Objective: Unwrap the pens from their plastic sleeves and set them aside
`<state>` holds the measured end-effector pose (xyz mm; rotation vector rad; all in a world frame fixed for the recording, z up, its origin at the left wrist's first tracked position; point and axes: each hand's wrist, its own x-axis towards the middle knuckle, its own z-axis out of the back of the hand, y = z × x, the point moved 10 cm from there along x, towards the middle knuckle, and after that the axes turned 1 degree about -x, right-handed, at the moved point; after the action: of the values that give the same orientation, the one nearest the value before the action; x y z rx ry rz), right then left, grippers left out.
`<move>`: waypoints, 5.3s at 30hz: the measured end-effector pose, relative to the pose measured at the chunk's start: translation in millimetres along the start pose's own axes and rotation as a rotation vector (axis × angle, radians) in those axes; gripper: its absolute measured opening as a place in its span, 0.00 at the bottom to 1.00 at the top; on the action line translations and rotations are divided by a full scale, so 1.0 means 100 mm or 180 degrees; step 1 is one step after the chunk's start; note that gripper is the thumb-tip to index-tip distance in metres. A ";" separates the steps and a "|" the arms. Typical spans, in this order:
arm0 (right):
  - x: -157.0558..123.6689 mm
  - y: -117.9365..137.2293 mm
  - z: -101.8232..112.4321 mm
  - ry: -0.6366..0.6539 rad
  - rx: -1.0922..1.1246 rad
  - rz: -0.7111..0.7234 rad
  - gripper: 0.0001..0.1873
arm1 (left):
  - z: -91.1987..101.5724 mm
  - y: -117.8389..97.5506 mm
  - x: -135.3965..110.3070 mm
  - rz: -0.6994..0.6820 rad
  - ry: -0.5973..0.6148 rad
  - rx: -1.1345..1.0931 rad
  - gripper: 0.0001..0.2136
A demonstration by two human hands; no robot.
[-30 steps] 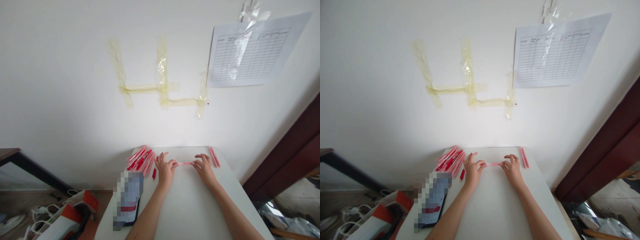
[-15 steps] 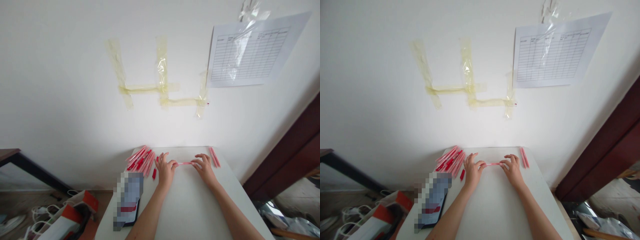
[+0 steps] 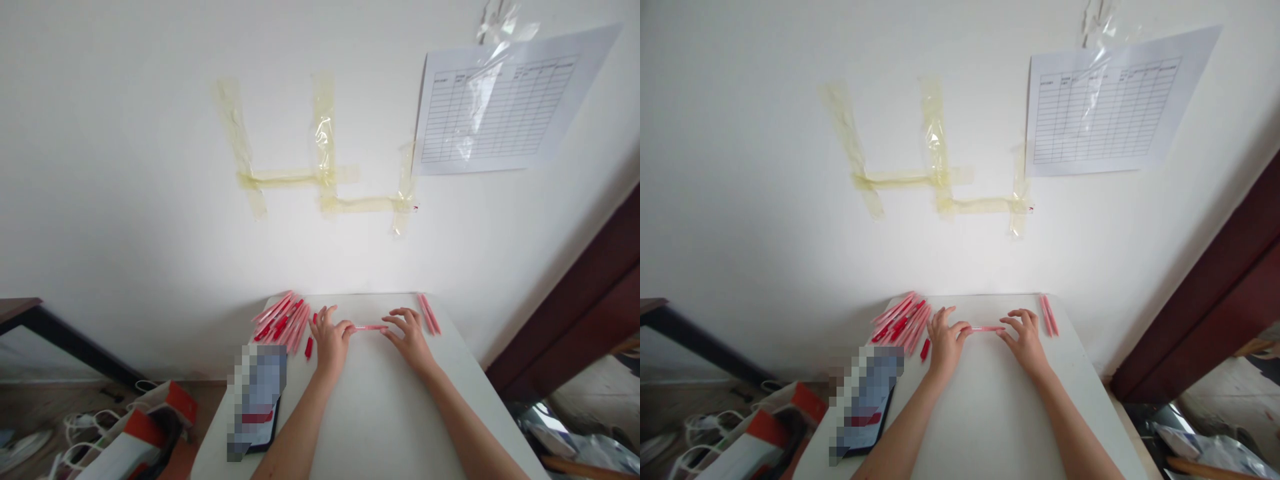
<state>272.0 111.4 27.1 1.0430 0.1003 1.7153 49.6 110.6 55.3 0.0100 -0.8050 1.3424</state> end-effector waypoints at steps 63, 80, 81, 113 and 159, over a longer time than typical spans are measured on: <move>0.00 -0.03 -0.09 0.0143 0.0052 0.0048 0.17 | -0.02 0.02 0.00 0.0005 -0.0006 0.0069 0.05; 0.01 -0.05 0.00 -0.0079 0.0053 0.0019 0.14 | 0.00 0.07 0.00 0.0126 -0.0016 0.0148 0.05; 0.01 -0.06 0.01 -0.0103 0.0034 0.0027 0.14 | 0.00 0.08 0.00 0.0137 -0.0013 0.0170 0.06; -0.01 0.06 -0.12 0.0316 -0.0354 0.0123 0.07 | -0.26 0.05 -0.06 0.0022 0.0585 0.0128 0.13; 0.00 -0.05 -0.07 0.0053 -0.0317 0.0021 0.12 | -0.21 0.06 -0.03 0.0158 0.0542 0.0097 0.04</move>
<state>271.1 116.6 20.5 0.9566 0.0219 1.7175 55.4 118.5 35.6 -0.0997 -0.6446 1.3821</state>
